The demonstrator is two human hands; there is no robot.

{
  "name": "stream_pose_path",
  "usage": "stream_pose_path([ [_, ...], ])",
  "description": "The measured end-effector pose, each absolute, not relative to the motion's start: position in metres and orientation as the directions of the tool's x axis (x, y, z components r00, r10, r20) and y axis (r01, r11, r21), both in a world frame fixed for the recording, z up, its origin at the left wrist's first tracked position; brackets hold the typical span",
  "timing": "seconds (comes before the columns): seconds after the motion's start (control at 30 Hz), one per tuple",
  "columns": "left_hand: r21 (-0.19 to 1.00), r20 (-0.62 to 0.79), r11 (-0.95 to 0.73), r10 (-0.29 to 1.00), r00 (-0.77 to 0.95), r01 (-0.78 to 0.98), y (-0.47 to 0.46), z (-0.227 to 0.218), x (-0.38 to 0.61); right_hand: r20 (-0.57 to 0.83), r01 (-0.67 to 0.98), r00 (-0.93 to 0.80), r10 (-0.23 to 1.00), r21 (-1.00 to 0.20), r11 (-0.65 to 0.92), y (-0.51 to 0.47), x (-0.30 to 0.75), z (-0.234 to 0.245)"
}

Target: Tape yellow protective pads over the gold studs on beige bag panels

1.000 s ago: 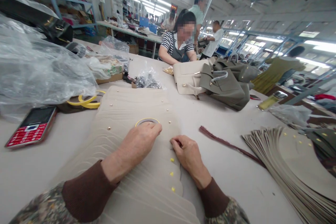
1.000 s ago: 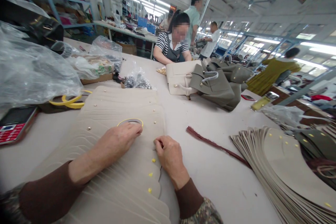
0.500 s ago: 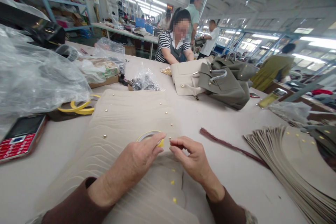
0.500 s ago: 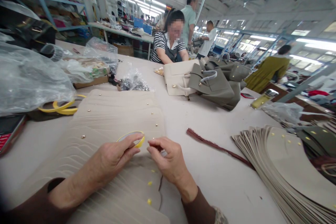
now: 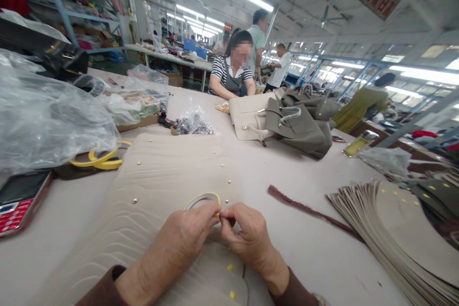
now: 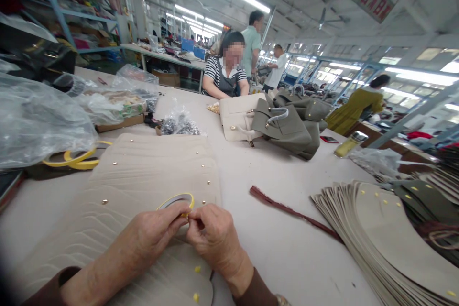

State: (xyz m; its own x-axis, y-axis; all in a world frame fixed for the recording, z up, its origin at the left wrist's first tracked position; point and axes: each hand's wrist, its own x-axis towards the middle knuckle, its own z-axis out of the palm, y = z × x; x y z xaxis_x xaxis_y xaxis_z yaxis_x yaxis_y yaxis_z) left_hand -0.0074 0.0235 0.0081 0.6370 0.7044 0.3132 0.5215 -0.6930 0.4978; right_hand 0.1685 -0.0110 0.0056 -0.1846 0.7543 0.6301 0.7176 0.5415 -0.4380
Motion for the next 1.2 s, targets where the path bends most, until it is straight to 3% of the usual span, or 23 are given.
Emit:
stream_pose_path([
  [0.07,0.511,0.318,-0.682,0.716,0.621,0.524,0.025,0.008,-0.007,0.628,0.719,-0.163,0.761,-0.452,0.528,-0.010,0.165,0.006],
  [0.13,0.502,0.337,-0.686,0.716,0.612,0.527,0.025,0.008,-0.007,0.574,0.684,-0.093,0.814,-0.557,0.471,-0.010,0.161,0.008],
  [0.23,0.448,0.406,-0.724,0.688,0.602,0.525,0.023,0.009,-0.005,0.288,0.470,0.096,0.953,-0.857,0.212,-0.009,0.156,0.010],
  [0.3,0.416,0.469,-0.761,0.648,0.600,0.497,0.020,0.009,-0.002,0.050,0.248,0.175,0.983,-0.969,0.005,-0.005,0.157,0.011],
  [0.4,0.368,0.506,-0.791,0.611,0.609,0.489,0.018,0.009,0.001,-0.142,0.034,0.215,0.966,-0.988,-0.153,0.003,0.169,0.009],
  [0.47,0.309,0.436,-0.758,0.649,0.623,0.574,0.020,0.008,0.002,-0.188,0.030,0.222,0.957,-0.979,-0.200,0.007,0.180,0.006],
  [0.67,0.156,0.034,-0.638,0.766,0.642,0.754,0.026,0.015,0.003,-0.117,0.244,0.185,0.976,-0.956,-0.161,0.008,0.193,-0.010],
  [0.93,0.166,0.014,-0.644,0.758,0.652,0.746,0.024,0.015,0.006,0.169,0.665,0.109,0.980,-0.745,0.054,0.013,0.183,-0.008],
  [1.1,0.160,0.024,-0.645,0.759,0.650,0.747,0.024,0.011,0.005,0.224,0.746,0.094,0.970,-0.661,0.080,0.018,0.182,-0.011],
  [1.2,0.158,0.009,-0.647,0.756,0.654,0.746,0.024,0.012,0.005,0.173,0.706,0.133,0.976,-0.707,0.030,0.019,0.184,-0.014],
])
